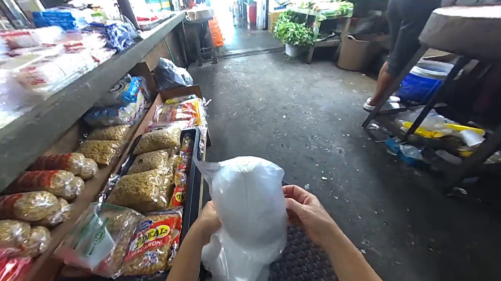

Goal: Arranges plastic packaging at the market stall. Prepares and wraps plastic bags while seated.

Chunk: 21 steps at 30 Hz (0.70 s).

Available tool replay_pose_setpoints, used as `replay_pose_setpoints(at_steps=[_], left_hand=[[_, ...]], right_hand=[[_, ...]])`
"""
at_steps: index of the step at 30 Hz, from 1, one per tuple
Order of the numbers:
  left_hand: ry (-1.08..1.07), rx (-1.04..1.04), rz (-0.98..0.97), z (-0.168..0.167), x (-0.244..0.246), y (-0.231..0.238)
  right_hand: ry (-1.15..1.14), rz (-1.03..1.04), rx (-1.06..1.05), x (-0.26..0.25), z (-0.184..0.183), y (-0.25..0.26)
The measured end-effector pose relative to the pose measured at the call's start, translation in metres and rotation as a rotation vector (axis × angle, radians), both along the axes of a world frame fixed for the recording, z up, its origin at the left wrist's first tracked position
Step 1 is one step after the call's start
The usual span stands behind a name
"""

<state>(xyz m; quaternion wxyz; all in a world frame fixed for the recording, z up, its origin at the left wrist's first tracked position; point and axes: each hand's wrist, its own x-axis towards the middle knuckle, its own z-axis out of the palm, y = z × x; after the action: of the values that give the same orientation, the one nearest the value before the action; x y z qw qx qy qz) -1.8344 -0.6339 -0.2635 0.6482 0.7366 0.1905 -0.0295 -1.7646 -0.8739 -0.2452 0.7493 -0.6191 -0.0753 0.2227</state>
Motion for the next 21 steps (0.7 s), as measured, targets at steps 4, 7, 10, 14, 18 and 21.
replay_pose_setpoints(at_steps=[4,7,10,14,18,21], left_hand=[[0.072,0.061,0.000,-0.006,-0.001,-0.011],[0.103,-0.065,0.048,-0.027,-0.011,-0.009],[0.035,-0.273,0.162,-0.026,-0.028,-0.013],[-0.030,-0.548,0.142,-0.026,-0.052,-0.010],[-0.074,-0.656,0.061,-0.024,-0.066,-0.014],[-0.088,-0.612,0.045,-0.012,-0.071,-0.018]], right_hand=[[-0.001,-0.017,-0.134,0.004,-0.011,0.015],[0.088,0.016,-0.250,0.001,-0.020,0.016],[0.173,0.002,-0.077,-0.006,-0.017,0.007],[0.293,0.010,0.149,-0.018,-0.016,-0.012],[0.366,-0.017,0.228,-0.030,-0.015,-0.021],[0.333,-0.011,0.195,-0.042,-0.006,-0.027]])
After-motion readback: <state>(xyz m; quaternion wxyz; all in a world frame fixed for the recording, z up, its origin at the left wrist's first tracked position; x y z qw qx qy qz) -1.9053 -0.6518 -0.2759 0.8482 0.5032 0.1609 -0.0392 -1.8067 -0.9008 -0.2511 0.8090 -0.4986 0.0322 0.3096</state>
